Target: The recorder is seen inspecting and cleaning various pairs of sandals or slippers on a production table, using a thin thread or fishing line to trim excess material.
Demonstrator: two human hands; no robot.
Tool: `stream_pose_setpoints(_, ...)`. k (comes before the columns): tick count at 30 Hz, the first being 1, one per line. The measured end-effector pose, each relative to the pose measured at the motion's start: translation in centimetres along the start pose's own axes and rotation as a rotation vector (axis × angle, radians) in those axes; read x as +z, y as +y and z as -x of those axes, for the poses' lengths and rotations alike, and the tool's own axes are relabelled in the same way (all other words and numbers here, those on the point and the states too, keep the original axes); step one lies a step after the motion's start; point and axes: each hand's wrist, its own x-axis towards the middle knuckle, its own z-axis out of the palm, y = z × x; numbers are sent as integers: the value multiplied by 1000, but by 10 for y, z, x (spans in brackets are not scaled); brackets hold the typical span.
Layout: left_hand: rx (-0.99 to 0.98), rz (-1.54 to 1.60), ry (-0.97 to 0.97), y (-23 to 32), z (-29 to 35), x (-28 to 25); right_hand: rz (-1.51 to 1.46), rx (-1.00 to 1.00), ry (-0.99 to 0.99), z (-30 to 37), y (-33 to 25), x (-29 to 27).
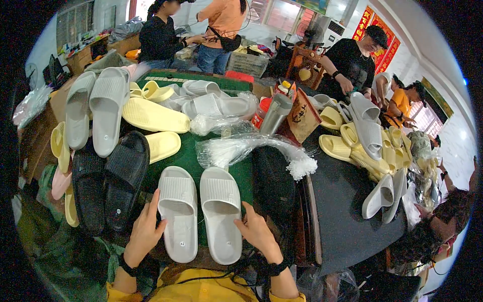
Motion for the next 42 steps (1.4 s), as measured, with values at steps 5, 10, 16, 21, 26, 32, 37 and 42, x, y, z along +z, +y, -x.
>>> stream_pose_setpoints(5,-58,44,-77,3,3,-2,-82,60,-128,15,-7,10)
stream_pose_setpoints(10,-45,268,-124,6,6,-5,12,77,-31,23,-5,10)
stream_pose_setpoints(16,-122,215,-168,12,14,2,99,36,-21,28,-3,-2)
stream_pose_setpoints(21,-88,291,-84,5,12,7,13,38,-18,33,0,2)
stream_pose_setpoints(26,-81,314,-23,3,10,11,60,40,-50,38,-3,-3)
stream_pose_setpoints(32,-131,293,-42,9,12,12,121,-1,-146,61,-14,-45)
stream_pose_setpoints(37,-99,238,-14,9,12,14,241,-23,396,62,-14,-96)
stream_pose_setpoints(42,-56,194,16,10,13,16,208,57,534,42,-28,-127)
